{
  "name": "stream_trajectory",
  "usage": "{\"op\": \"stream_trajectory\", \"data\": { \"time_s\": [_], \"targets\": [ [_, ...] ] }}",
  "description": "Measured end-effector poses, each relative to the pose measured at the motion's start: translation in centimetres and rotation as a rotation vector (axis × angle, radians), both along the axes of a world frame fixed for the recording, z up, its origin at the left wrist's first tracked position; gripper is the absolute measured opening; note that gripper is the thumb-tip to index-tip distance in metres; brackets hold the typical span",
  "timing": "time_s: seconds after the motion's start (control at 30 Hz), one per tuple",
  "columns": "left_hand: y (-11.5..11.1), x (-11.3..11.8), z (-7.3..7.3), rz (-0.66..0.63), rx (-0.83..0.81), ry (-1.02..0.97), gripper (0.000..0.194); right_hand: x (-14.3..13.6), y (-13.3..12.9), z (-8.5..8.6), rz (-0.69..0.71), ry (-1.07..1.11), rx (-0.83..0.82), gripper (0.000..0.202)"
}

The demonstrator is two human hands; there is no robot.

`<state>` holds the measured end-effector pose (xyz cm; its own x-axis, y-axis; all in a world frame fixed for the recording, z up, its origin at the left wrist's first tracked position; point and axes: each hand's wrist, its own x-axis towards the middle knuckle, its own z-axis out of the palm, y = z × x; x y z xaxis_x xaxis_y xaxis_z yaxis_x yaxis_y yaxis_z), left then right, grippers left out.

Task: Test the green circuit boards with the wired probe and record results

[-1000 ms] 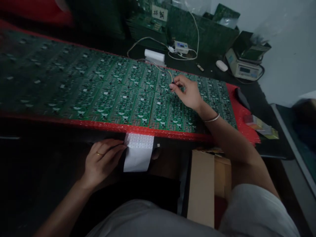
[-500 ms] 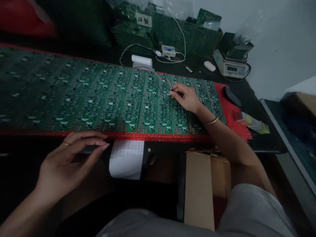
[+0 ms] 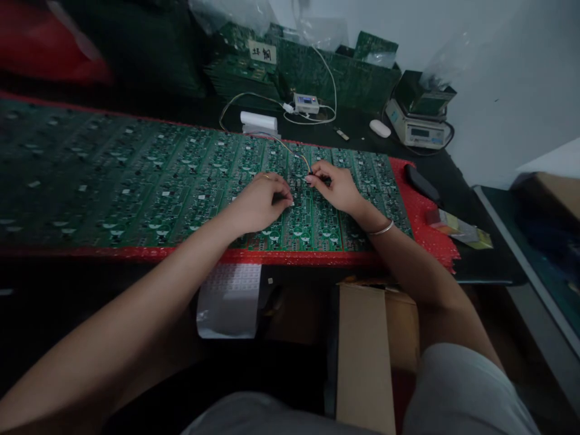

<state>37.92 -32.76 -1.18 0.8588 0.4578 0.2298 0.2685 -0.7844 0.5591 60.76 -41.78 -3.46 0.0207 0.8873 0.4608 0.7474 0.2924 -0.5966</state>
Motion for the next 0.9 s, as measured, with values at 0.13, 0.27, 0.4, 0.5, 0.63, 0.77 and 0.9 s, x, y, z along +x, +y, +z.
{"op": "stream_trajectory", "data": {
  "time_s": [0.13, 0.27, 0.4, 0.5, 0.63, 0.77, 0.9],
  "targets": [
    [0.5, 1.4, -0.8, -0.007, 0.050, 0.093, 0.017, 0.0, 0.1, -0.1, -0.002, -0.001, 0.006, 0.038],
    [0.3, 1.7, -0.6, 0.003, 0.094, 0.117, 0.016, -0.1, 0.1, -0.1, -0.019, -0.002, -0.011, 0.040],
    [-1.0, 1.0, -0.4, 0.018, 0.159, 0.074, 0.019, -0.1, 0.2, -0.3, -0.020, 0.002, -0.010, 0.042],
    [-2.7, -0.3, -0.6, -0.002, 0.284, 0.079, 0.026, 0.1, 0.2, -0.5, -0.019, -0.011, -0.018, 0.039],
    [-4.5, -1.5, -1.0, -0.030, 0.391, 0.120, 0.038, 0.3, 0.3, -0.6, 0.000, -0.011, -0.002, 0.030],
    [-4.9, -1.5, -1.3, -0.012, 0.410, 0.098, 0.042, 0.3, 0.4, -0.7, -0.010, -0.015, -0.004, 0.026],
    [-4.9, -1.3, -1.3, 0.007, 0.393, 0.078, 0.042, 0.0, 0.5, -0.7, -0.023, -0.005, -0.022, 0.029]
  ]
}}
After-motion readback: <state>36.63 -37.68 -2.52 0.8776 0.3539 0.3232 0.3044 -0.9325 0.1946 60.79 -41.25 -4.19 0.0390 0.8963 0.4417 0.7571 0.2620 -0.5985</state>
